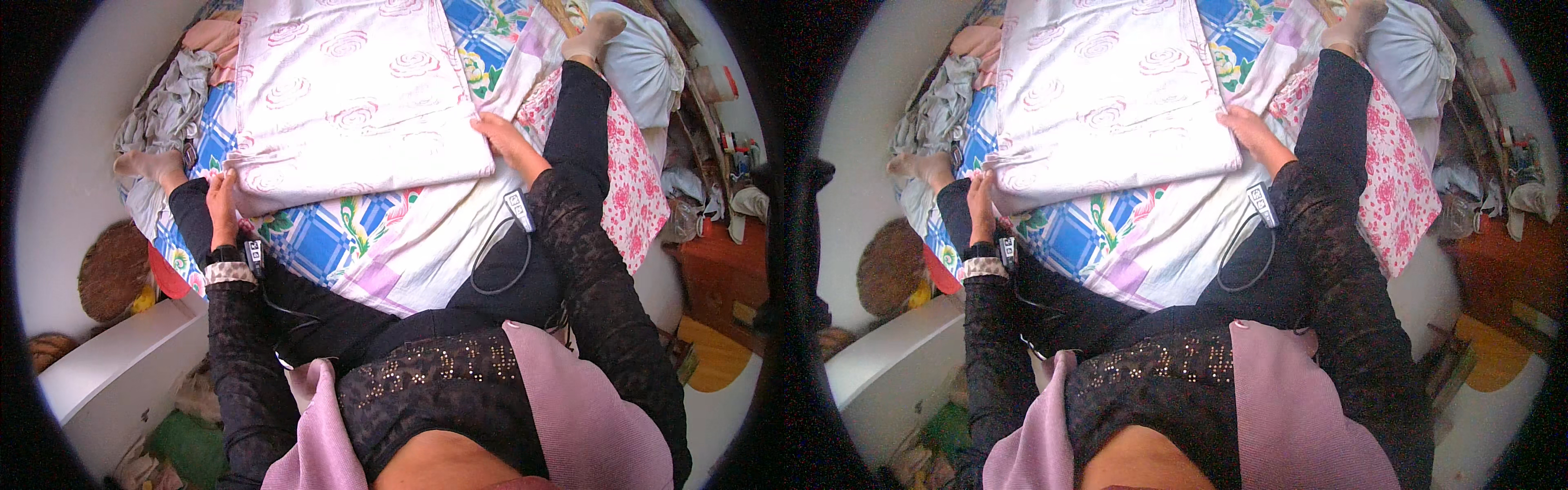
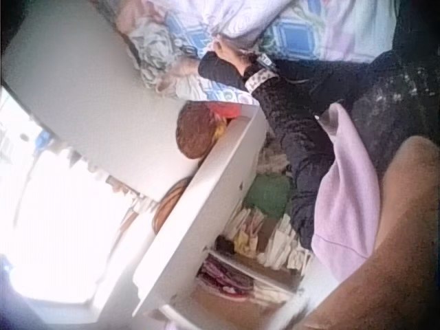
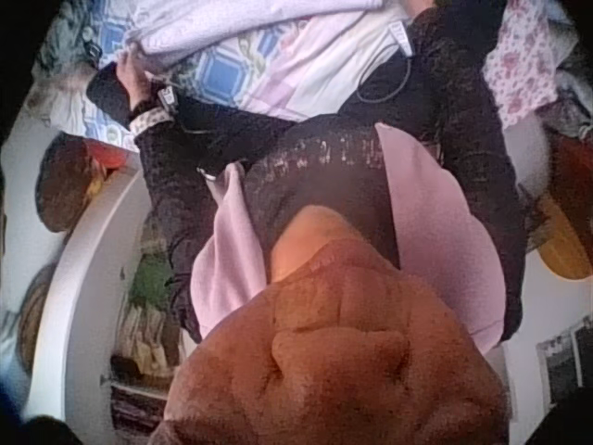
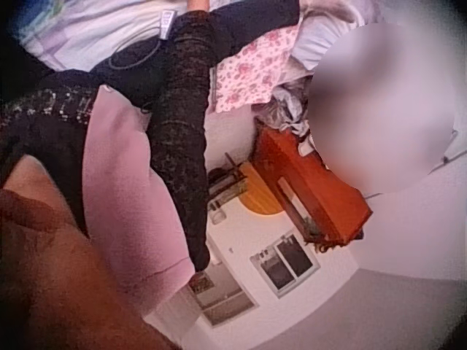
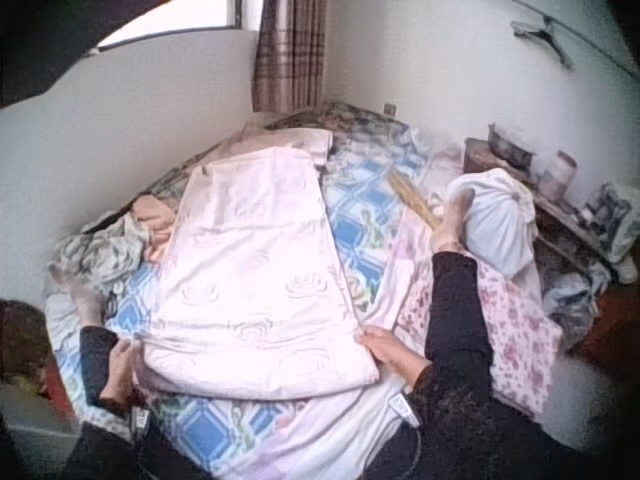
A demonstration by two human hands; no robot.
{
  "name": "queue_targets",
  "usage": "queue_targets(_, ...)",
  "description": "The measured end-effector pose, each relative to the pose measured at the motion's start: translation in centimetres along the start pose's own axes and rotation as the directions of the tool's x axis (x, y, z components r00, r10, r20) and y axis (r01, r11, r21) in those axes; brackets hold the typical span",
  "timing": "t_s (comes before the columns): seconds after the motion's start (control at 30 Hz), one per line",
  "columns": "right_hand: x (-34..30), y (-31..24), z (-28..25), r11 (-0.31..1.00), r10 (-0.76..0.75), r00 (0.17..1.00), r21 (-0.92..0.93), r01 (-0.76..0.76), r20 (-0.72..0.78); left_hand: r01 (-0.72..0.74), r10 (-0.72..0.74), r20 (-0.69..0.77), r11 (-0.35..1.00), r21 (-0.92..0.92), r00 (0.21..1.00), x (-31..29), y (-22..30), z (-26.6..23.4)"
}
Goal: The person sits on a bed and folds a large white cloth with pink floral patterns. They repeatedly unfold and refold the cloth, smoothing it with both hands to align edges and creases.
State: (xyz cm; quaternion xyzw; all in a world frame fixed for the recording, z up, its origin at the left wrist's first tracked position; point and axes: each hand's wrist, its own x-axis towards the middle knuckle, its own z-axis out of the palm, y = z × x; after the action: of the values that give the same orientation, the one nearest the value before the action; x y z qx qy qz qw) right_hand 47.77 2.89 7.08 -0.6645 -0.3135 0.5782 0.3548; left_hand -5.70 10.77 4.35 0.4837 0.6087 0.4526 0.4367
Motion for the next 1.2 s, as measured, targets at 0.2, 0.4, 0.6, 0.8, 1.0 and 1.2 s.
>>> queue_targets(0.2, -0.2, -1.2, 1.1, 0.951, -0.235, 0.947, -0.151, 0.27, 0.218, 0.238, -0.238, 0.009, 0.97, 0.047, 0.971, 0.2, -0.5, 1.4)
queue_targets(0.4, 3.8, -0.1, -0.3, 0.984, -0.179, 0.974, -0.039, 0.175, -0.138, 0.029, -0.035, -0.024, 0.974, -0.223, 0.999, 1.1, 0.8, 1.6)
queue_targets(0.6, 5.7, 1.8, -1.2, 0.911, -0.3, 0.939, -0.341, 0.23, -0.168, 0.126, -0.055, -0.147, 0.831, 0.542, 0.988, 2.4, -0.9, 3.5)
queue_targets(0.8, 6.1, -1.2, -1.8, 0.96, 0.09, 0.993, 0.271, -0.066, -0.079, 0.01, -0.013, 0.007, 0.952, 0.305, 1.0, 3.0, -2.6, 2.9)
queue_targets(1.0, 10.0, -2.2, -1.9, 0.923, -0.301, 0.943, -0.294, 0.249, -0.144, -0.042, 0.046, -0.026, 0.989, 0.143, 0.999, 3.3, -4.0, 3.1)
queue_targets(1.2, 11.2, -4.5, -2.4, 0.922, -0.164, 0.973, -0.376, 0.093, -0.161, -0.161, 0.372, -0.102, 0.611, 0.775, 0.922, 0.9, 0.7, 7.5)
